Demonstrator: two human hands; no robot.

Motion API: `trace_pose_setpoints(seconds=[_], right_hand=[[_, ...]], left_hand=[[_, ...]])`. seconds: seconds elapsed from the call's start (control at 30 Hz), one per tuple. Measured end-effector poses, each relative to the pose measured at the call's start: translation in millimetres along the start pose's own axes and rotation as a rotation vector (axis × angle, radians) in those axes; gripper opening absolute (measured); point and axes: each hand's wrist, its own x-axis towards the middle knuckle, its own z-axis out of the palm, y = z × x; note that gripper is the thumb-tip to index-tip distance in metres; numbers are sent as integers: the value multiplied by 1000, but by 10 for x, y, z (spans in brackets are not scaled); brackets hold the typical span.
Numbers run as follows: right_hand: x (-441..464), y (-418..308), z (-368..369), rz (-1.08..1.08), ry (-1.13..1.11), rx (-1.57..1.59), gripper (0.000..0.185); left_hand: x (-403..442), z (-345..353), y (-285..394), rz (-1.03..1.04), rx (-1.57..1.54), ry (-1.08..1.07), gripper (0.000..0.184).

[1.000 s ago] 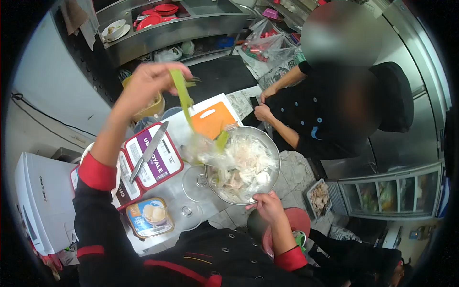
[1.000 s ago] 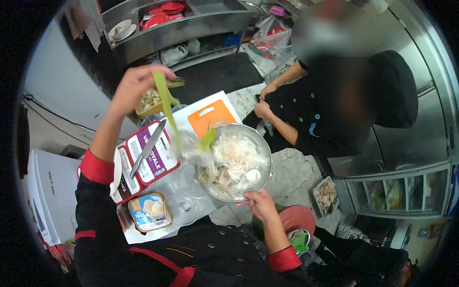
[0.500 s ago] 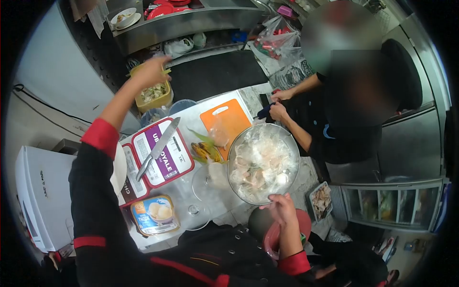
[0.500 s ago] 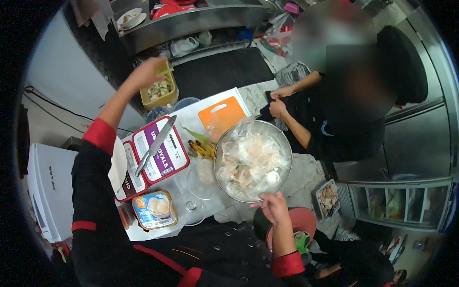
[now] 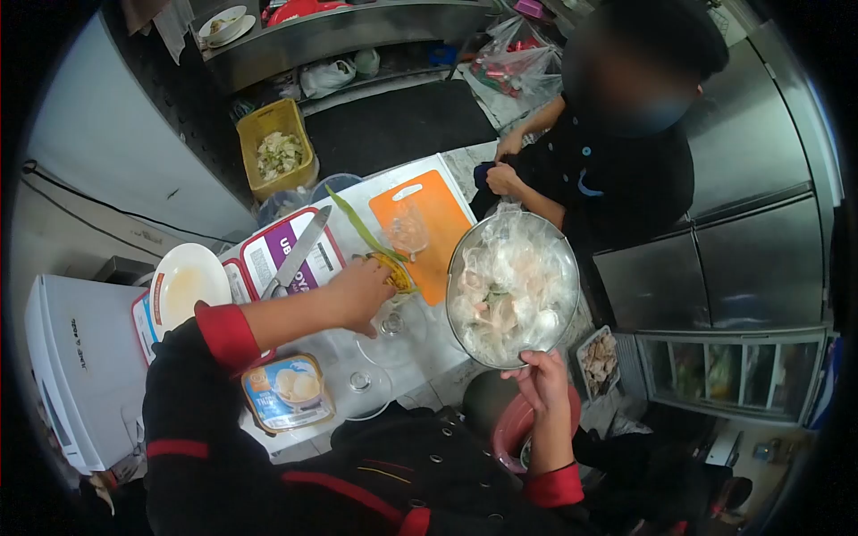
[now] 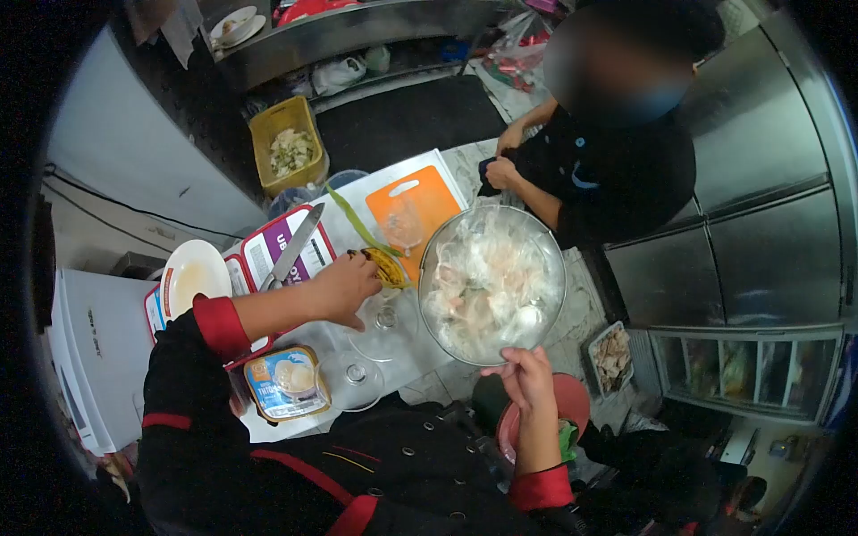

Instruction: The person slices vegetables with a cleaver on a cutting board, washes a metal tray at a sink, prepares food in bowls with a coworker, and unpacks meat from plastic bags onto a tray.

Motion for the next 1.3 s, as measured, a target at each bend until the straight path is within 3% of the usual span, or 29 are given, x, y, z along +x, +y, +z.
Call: trace_pose_setpoints(seconds=[0.03,0.07,0.1,0.2,0.27,0.37,0.4,0.47,0.6,0.7,0.83,0.9,1.0,1.03,1.1,1.13,1.2,1.3], right_hand=[[-20,-1,3,-2,0,2,46],[-48,-5,8,3,10,2,46],[-56,-6,19,6,21,2,45],[-116,17,-31,2,19,24,46],[-140,31,-49,5,22,13,46],[-169,39,-61,2,34,-3,47],[-169,35,-65,-4,41,-9,46],[-194,18,-41,-8,59,-19,46],[-221,90,-45,-20,81,2,44],[-250,86,-9,-26,111,3,43],[-234,109,-45,-13,104,9,43],[-247,107,-15,-23,121,3,43],[-265,92,-4,-18,115,-7,44],[-265,93,10,-19,113,-6,44],[-265,88,18,-17,151,-20,45],[-262,77,30,-23,155,-22,45],[-276,102,66,-53,198,-16,49],[-308,130,-26,-37,151,-17,47]], left_hand=[[-26,24,96,-76,125,-17,50],[-21,225,78,-29,180,69,38],[1,220,45,-27,184,67,38],[52,47,-48,-19,111,144,29],[74,-341,-274,-176,-332,293,26],[213,-580,-742,-192,-167,417,22],[260,-574,-713,-189,-169,420,22],[382,-449,-549,-250,-142,41,24],[310,268,-77,184,125,255,28],[345,675,74,101,304,323,17],[406,881,49,177,281,353,16],[445,914,43,322,105,415,15],[544,1289,91,308,10,580,13],[579,1406,61,307,11,580,13],[663,1570,0,339,172,275,13],[672,1360,35,346,173,280,13],[549,612,117,-144,-335,89,16],[430,86,-111,41,-79,238,17]])
